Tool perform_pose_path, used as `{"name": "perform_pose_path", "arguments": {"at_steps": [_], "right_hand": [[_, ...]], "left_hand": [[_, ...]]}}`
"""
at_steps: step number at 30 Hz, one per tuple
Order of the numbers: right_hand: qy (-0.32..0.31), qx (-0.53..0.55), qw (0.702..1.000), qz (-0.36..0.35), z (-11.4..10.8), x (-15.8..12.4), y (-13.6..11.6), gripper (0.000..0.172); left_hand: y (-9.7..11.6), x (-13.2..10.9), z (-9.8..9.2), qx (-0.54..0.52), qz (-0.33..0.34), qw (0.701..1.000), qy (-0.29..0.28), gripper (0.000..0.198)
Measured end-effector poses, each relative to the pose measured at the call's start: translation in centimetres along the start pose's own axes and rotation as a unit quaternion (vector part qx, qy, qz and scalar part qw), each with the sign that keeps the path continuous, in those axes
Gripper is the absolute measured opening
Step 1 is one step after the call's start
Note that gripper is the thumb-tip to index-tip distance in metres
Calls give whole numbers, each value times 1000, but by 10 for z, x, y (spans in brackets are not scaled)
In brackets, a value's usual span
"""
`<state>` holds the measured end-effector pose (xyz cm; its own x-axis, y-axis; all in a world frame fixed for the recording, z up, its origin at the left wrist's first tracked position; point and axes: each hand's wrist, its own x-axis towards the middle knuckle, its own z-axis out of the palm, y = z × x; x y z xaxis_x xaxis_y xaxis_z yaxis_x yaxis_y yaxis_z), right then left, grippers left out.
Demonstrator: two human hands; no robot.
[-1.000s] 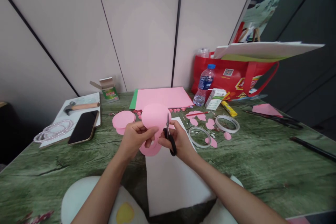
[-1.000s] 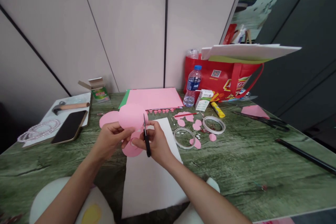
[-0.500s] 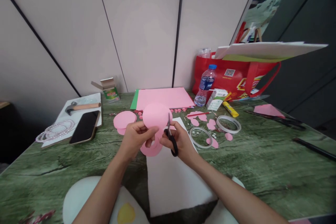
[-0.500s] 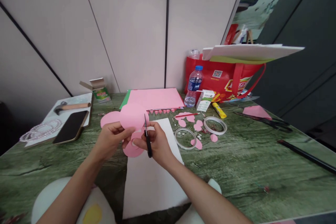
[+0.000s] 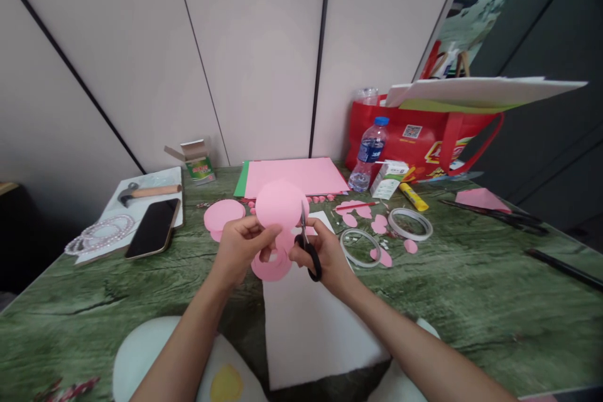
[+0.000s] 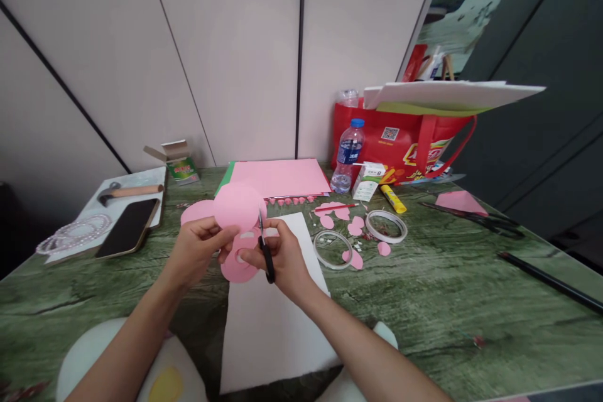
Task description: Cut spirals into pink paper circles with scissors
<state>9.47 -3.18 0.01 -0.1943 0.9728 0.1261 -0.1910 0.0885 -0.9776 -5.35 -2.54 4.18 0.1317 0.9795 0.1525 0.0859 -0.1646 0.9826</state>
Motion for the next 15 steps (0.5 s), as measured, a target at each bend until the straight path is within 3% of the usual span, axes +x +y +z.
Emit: {"name": "perform_pose_path", "arguments": {"at_steps": [15], "right_hand": [[-2,-15,1000,3,0,-2,-2,45]], "left_hand": [[1,0,0,-68,-19,997,-19,18]]}}
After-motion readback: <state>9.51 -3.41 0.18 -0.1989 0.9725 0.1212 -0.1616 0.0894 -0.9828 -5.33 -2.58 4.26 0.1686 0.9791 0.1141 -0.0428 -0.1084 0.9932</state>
